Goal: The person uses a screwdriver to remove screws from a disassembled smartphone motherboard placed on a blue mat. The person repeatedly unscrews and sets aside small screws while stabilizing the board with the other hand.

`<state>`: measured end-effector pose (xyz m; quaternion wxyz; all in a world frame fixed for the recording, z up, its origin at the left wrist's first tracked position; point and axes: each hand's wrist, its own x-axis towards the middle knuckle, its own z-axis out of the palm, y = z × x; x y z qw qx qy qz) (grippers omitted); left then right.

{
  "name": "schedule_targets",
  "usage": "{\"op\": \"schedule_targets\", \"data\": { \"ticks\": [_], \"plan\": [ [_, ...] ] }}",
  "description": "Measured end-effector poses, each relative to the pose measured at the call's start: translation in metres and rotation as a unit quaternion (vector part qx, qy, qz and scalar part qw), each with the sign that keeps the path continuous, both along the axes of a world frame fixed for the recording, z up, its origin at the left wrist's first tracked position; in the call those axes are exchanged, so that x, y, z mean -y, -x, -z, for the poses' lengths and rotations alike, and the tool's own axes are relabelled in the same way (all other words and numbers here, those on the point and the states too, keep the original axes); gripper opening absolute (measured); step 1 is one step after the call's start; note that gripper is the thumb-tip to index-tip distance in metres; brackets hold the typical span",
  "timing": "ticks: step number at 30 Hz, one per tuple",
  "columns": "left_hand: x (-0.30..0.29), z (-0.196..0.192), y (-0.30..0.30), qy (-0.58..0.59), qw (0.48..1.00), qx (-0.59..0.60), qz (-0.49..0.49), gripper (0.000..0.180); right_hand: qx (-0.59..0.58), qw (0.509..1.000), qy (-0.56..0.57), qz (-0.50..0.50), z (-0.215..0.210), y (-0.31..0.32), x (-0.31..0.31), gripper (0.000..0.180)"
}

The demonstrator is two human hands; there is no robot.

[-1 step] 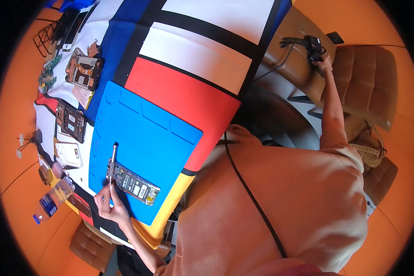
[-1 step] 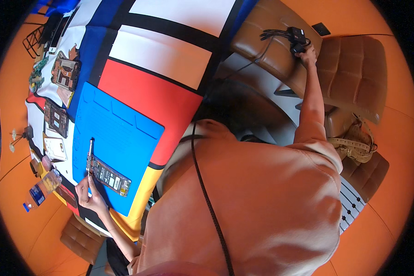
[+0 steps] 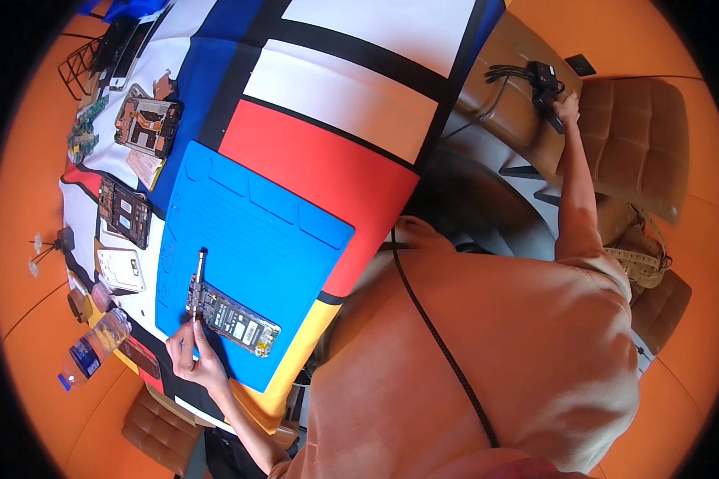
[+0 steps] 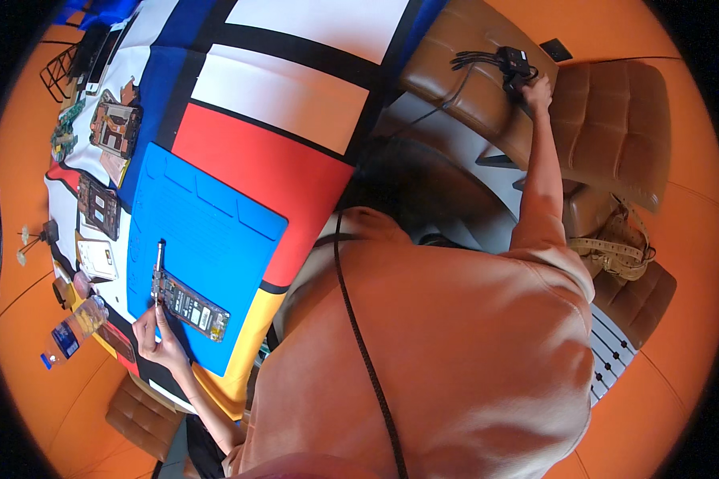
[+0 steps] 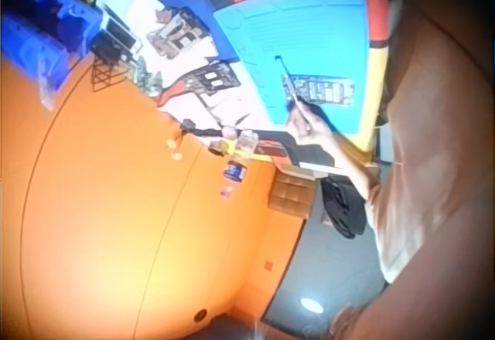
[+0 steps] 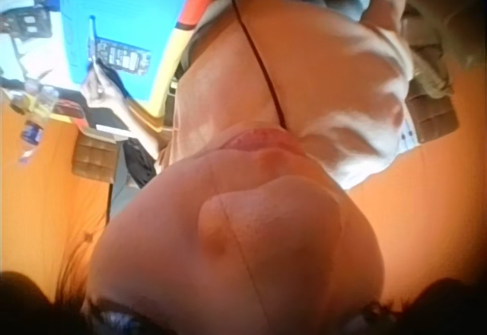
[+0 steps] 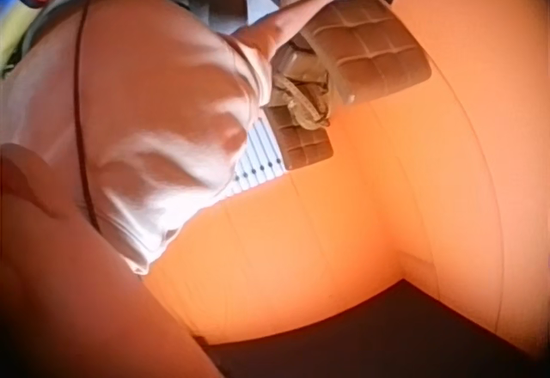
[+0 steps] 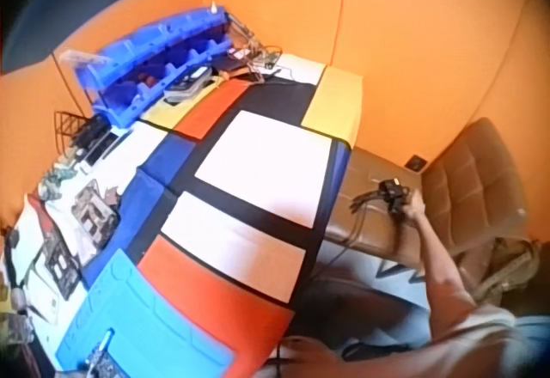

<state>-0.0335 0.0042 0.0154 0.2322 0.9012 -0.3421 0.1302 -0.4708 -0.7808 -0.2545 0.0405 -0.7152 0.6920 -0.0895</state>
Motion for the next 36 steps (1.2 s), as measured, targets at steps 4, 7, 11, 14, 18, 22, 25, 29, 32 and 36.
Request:
{"op": "schedule_targets", "data": {
  "ticks": [4,7,11,14,18,22,25,29,32,36],
  "plan": [
    [-0.004,0.004,-0.005,0.023,0.998,-0.046,0.022,0.006,0.286,0.923,0.252,-0.057,-0.099,-0.063,-0.026,0.047],
    [-0.006,0.004,-0.008,0.023,0.997,-0.074,0.024,0.007,0.545,0.778,0.173,-0.258,-0.198,-0.141,-0.102,0.021],
    [-0.006,0.004,-0.009,0.043,0.995,-0.079,0.034,0.007,0.619,0.692,-0.055,-0.368,-0.281,-0.248,-0.261,0.011],
    [-0.002,0.002,-0.009,0.06,0.994,-0.071,0.056,0.008,0.397,0.605,-0.053,-0.688,-0.299,-0.322,-0.362,0.024],
    [0.0,0.0,-0.011,0.072,0.993,-0.075,0.056,0.012,0.26,0.521,-0.032,-0.812,-0.294,-0.382,-0.45,0.037],
    [-0.006,0.001,-0.01,0.106,0.987,-0.119,0.032,0.011,0.148,0.443,-0.015,-0.884,-0.285,-0.426,-0.5,0.041],
    [-0.009,0.003,-0.012,0.12,0.983,-0.129,0.051,0.01,0.117,0.408,-0.022,-0.905,-0.28,-0.442,-0.509,0.028],
    [-0.011,0.008,-0.017,0.159,0.972,-0.163,0.049,0.008,0.106,0.427,-0.089,-0.894,-0.285,-0.45,-0.509,0.021],
    [-0.014,0.01,-0.021,0.177,0.965,-0.188,0.043,0.009,0.178,0.438,-0.206,-0.857,-0.297,-0.456,-0.514,0.021],
    [-0.014,0.012,-0.023,0.199,0.957,-0.205,0.043,0.008,0.3,0.396,-0.466,-0.732,-0.298,-0.462,-0.538,0.019]
  ]
}}
